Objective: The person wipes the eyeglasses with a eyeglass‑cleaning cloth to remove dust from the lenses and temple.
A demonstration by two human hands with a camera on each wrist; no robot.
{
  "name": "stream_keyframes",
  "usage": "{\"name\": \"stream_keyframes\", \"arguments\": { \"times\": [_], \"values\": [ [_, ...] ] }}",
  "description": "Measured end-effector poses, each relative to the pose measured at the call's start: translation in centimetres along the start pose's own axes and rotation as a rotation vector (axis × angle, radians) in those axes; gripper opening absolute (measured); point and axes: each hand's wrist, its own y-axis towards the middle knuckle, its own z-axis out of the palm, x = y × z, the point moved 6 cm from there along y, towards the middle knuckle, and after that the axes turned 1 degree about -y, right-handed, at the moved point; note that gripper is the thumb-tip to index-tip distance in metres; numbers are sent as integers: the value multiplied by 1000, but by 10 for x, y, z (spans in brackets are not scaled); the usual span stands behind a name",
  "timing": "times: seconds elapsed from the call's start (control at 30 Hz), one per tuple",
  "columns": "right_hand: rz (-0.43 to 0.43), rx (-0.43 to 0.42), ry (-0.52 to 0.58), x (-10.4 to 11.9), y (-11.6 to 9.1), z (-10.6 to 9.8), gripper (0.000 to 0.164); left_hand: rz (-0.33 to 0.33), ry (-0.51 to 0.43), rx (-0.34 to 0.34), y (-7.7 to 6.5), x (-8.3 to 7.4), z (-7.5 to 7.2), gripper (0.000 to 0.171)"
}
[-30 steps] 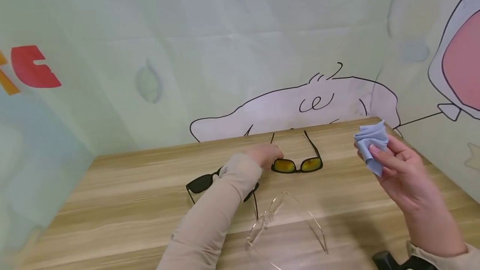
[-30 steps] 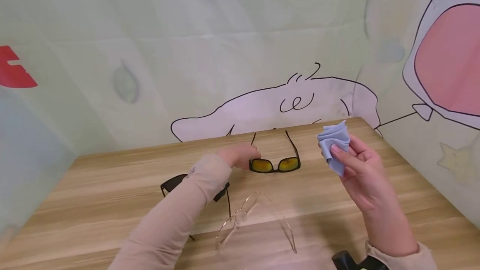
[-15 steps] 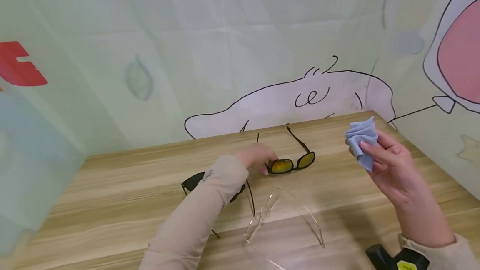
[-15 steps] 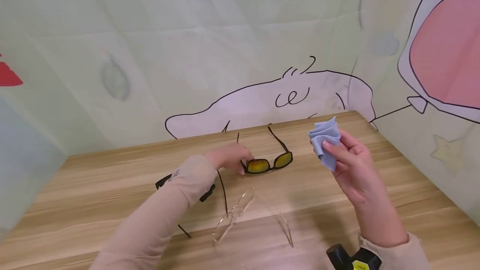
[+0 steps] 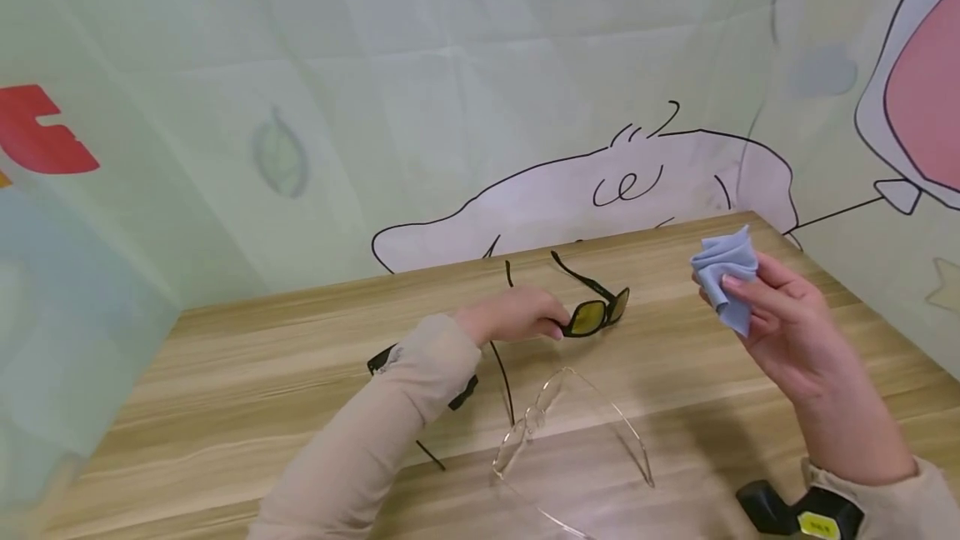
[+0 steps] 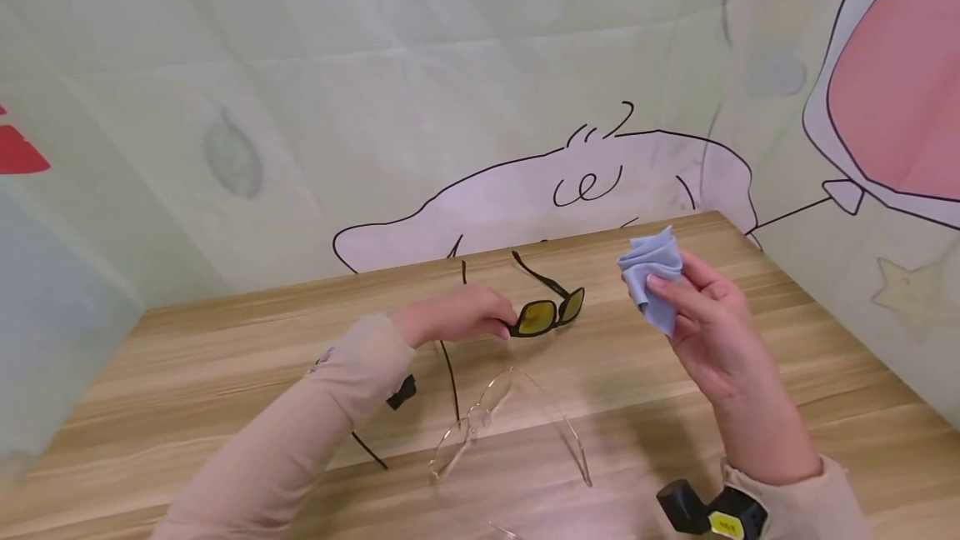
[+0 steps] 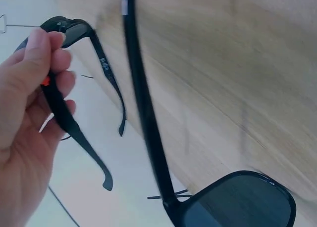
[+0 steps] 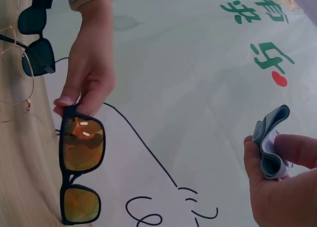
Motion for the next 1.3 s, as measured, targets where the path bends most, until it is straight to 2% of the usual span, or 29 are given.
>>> {"name": "stream_keyframes", "arguments": {
  "times": [0.13, 0.23, 0.3, 0.4, 0.47, 0.5, 0.53, 0.6, 0.7, 0.87, 0.97, 1.13, 1.3],
  "values": [
    [-38, -47, -132, -11, 7, 3, 35, 44, 41, -119, -13, -7, -13, 23],
    [-155, -125, -372, -19, 5, 12, 35, 73, 22, -210, -25, -19, -22, 24],
    [-295, -166, -640, -19, -3, 26, 35, 102, -8, -279, -33, -32, -28, 23],
    [-604, -172, -1076, -15, -20, 60, 30, 169, -42, -378, -45, -55, -38, 21],
    [-854, -131, -1284, -15, -32, 87, 25, 212, -75, -443, -52, -69, -47, 19],
    [-971, -91, -1337, -16, -37, 99, 24, 234, -93, -472, -56, -75, -50, 18],
    [-1075, -56, -1366, -18, -41, 110, 24, 253, -115, -503, -60, -80, -54, 16],
    [-1224, 3, -1390, -23, -47, 129, 27, 280, -159, -559, -68, -88, -58, 13],
    [-1326, 68, -1404, -31, -50, 148, 26, 293, -225, -621, -78, -91, -58, 10],
    [-1395, 188, -1417, -42, -52, 169, 29, 272, -324, -651, -84, -91, -57, 6],
    [-1457, 256, -1413, -47, -56, 175, 25, 274, -377, -668, -85, -93, -56, 7],
    [-1520, 337, -1432, -52, -65, 172, 18, 266, -438, -693, -88, -94, -53, 9],
    [-1489, 347, -1480, -49, -72, 161, 19, 280, -499, -686, -90, -93, -52, 9]
  ]
}}
